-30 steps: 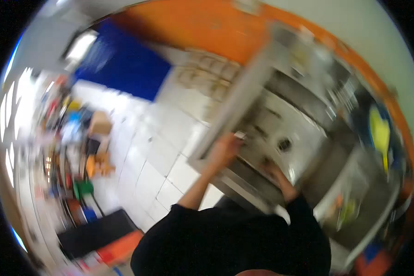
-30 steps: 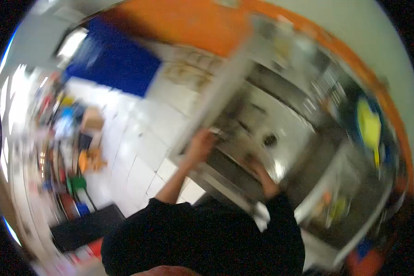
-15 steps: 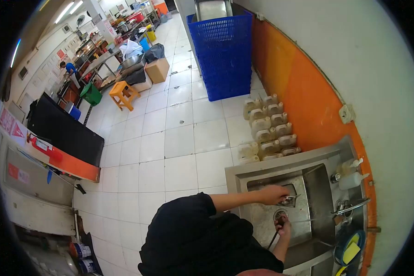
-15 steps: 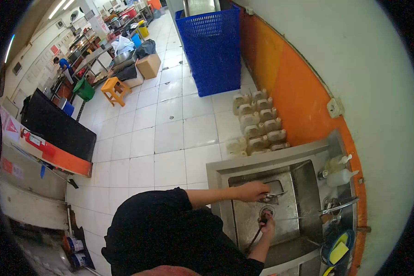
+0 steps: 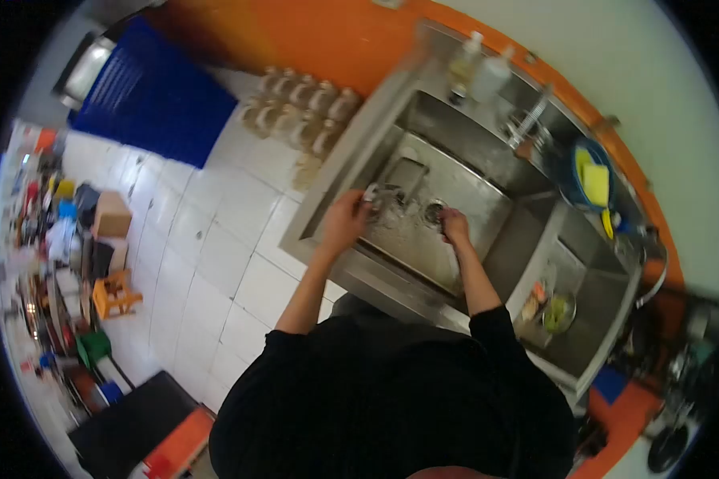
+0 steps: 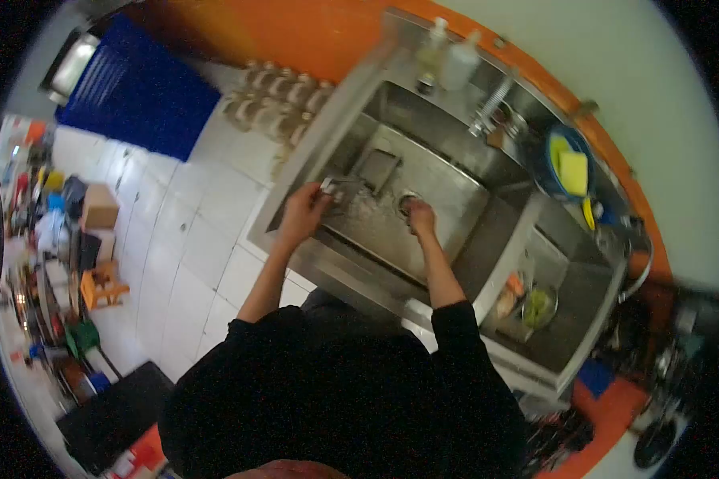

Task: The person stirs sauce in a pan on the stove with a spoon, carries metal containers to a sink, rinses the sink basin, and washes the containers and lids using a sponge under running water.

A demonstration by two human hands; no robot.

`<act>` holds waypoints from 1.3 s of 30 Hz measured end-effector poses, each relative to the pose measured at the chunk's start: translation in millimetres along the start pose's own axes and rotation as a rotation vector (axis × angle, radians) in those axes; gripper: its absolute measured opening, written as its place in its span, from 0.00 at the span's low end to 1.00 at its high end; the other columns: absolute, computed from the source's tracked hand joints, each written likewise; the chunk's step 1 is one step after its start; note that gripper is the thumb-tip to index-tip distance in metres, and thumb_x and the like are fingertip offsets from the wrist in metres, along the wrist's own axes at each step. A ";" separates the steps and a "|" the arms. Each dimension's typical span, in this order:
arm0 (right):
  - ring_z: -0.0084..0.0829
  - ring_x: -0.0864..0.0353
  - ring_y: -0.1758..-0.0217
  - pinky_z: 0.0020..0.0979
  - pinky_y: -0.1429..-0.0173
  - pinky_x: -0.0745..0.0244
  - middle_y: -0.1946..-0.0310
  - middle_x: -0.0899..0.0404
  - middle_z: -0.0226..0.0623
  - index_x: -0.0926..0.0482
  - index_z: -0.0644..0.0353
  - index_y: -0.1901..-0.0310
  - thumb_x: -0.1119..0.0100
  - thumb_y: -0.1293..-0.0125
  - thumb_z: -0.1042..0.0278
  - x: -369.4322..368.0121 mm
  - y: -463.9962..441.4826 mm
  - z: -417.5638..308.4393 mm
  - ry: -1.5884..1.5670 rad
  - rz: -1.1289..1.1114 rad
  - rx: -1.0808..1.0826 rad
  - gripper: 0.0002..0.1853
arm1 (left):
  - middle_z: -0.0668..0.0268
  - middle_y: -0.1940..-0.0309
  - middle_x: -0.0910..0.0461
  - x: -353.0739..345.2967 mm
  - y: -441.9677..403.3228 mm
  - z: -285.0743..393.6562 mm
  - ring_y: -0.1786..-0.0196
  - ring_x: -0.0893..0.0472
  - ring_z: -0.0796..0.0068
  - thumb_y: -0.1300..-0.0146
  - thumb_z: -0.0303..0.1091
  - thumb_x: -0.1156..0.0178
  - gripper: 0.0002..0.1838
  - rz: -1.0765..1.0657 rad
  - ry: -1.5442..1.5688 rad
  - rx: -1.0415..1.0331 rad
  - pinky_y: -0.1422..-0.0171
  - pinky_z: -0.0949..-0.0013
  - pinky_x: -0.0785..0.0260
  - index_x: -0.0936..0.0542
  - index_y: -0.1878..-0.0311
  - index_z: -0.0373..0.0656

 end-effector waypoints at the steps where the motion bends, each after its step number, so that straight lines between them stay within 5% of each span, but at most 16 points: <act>1: 0.26 0.28 0.83 0.26 0.88 0.39 0.72 0.24 0.37 0.23 0.57 0.68 0.56 0.35 0.51 -3.7 0.8 -2.6 -0.061 -0.122 -0.109 0.18 | 0.56 0.71 0.23 1.3 -1.8 -3.2 0.69 0.24 0.65 0.43 0.30 0.42 0.11 0.054 0.046 -0.037 0.64 0.66 0.33 0.26 0.59 0.35; 3: 0.27 0.27 0.83 0.26 0.88 0.38 0.75 0.25 0.36 0.24 0.54 0.65 0.59 0.33 0.54 -10.8 -12.3 18.3 -0.413 -0.300 -0.380 0.16 | 0.56 0.73 0.24 2.0 7.3 -8.7 0.72 0.25 0.64 0.44 0.28 0.42 0.09 0.092 0.116 -0.057 0.67 0.67 0.35 0.25 0.61 0.35; 6: 0.29 0.27 0.82 0.26 0.86 0.35 0.74 0.26 0.35 0.25 0.54 0.66 0.58 0.33 0.56 -12.6 -18.5 19.3 -0.481 -0.309 -0.436 0.14 | 0.58 0.73 0.23 11.6 3.6 -8.9 0.72 0.26 0.68 0.43 0.28 0.43 0.09 0.060 0.172 -0.030 0.66 0.69 0.35 0.25 0.61 0.35; 9: 0.35 0.23 0.74 0.33 0.76 0.28 0.70 0.24 0.38 0.24 0.55 0.64 0.54 0.36 0.56 -17.3 -28.2 20.2 -0.529 -0.120 -0.146 0.13 | 0.59 0.72 0.23 18.8 4.3 -16.8 0.71 0.26 0.71 0.42 0.28 0.44 0.08 0.046 0.194 -0.002 0.65 0.70 0.34 0.25 0.61 0.34; 12: 0.32 0.24 0.69 0.31 0.69 0.24 0.66 0.25 0.38 0.24 0.53 0.55 0.48 0.41 0.69 -26.9 -32.1 5.1 0.583 0.513 0.591 0.11 | 0.59 0.72 0.22 23.8 -1.0 -14.6 0.70 0.26 0.72 0.42 0.28 0.44 0.08 0.039 0.163 0.001 0.64 0.70 0.34 0.25 0.61 0.34; 14: 0.30 0.23 0.69 0.32 0.67 0.24 0.64 0.24 0.37 0.25 0.52 0.51 0.48 0.42 0.71 -64.0 -33.6 -7.5 1.041 0.269 0.373 0.16 | 0.59 0.72 0.22 23.9 -2.3 -15.6 0.70 0.25 0.72 0.41 0.29 0.44 0.08 0.022 0.139 0.009 0.66 0.71 0.34 0.25 0.61 0.34; 16: 0.28 0.23 0.69 0.32 0.65 0.25 0.63 0.24 0.37 0.26 0.51 0.48 0.49 0.43 0.73 -92.0 -53.1 -9.4 1.110 -0.116 0.189 0.19 | 0.59 0.72 0.22 24.4 -3.6 -8.6 0.70 0.25 0.73 0.41 0.29 0.44 0.08 0.009 0.131 0.004 0.67 0.72 0.34 0.25 0.61 0.34; 19: 0.28 0.22 0.70 0.32 0.67 0.26 0.62 0.22 0.37 0.27 0.51 0.46 0.48 0.43 0.71 -129.9 -92.5 0.7 0.494 -0.585 -0.057 0.20 | 0.60 0.71 0.23 25.1 0.2 -12.5 0.70 0.25 0.73 0.41 0.29 0.45 0.08 -0.050 0.085 0.035 0.70 0.73 0.34 0.26 0.60 0.35; 21: 0.31 0.22 0.71 0.33 0.69 0.29 0.63 0.20 0.40 0.28 0.51 0.44 0.44 0.42 0.66 -148.0 -113.9 24.5 -0.060 -0.524 -0.287 0.22 | 0.60 0.71 0.23 27.3 3.8 -7.2 0.70 0.25 0.73 0.41 0.29 0.45 0.08 -0.063 0.055 0.041 0.69 0.73 0.34 0.26 0.60 0.35; 24: 0.26 0.24 0.77 0.29 0.74 0.32 0.68 0.19 0.36 0.23 0.51 0.49 0.43 0.44 0.69 -145.8 -114.2 38.2 -0.257 -0.294 -0.207 0.18 | 0.62 0.72 0.23 26.2 12.6 -18.6 0.70 0.25 0.75 0.40 0.28 0.45 0.07 -0.079 0.113 0.061 0.69 0.74 0.33 0.26 0.60 0.36; 27: 0.29 0.23 0.77 0.29 0.72 0.29 0.77 0.21 0.36 0.19 0.58 0.61 0.42 0.47 0.71 -125.6 -102.9 47.1 0.121 -0.039 0.009 0.11 | 0.63 0.73 0.24 26.2 16.8 -29.8 0.71 0.26 0.77 0.40 0.28 0.45 0.07 -0.072 0.162 0.055 0.70 0.74 0.33 0.25 0.59 0.36; 28: 0.34 0.22 0.75 0.32 0.69 0.28 0.79 0.21 0.40 0.19 0.59 0.65 0.40 0.49 0.70 -108.1 -83.6 33.1 0.288 0.080 0.261 0.08 | 0.63 0.73 0.24 25.2 15.8 -29.7 0.71 0.26 0.77 0.40 0.28 0.45 0.07 -0.066 0.185 0.040 0.70 0.74 0.34 0.25 0.59 0.36; 34: 0.37 0.21 0.66 0.36 0.58 0.25 0.60 0.23 0.36 0.17 0.48 0.67 0.41 0.52 0.72 -2.3 28.2 4.4 0.864 -0.108 0.621 0.10 | 0.65 0.75 0.27 19.3 8.4 -18.9 0.72 0.28 0.79 0.40 0.28 0.45 0.07 -0.125 0.186 0.026 0.70 0.75 0.35 0.26 0.61 0.36; 39: 0.43 0.22 0.66 0.37 0.59 0.25 0.60 0.28 0.39 0.18 0.49 0.66 0.44 0.51 0.74 39.7 75.9 -16.9 0.928 -0.004 0.699 0.11 | 0.63 0.74 0.25 9.5 -1.2 -4.3 0.71 0.26 0.75 0.40 0.29 0.45 0.07 -0.137 0.215 -0.092 0.68 0.74 0.34 0.26 0.61 0.36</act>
Point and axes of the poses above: each hand's wrist, its own y-axis away from the middle knuckle, its own x-axis out of the back of the hand, z = x × y, the point moved 5 cm from there along -y, towards the middle knuckle
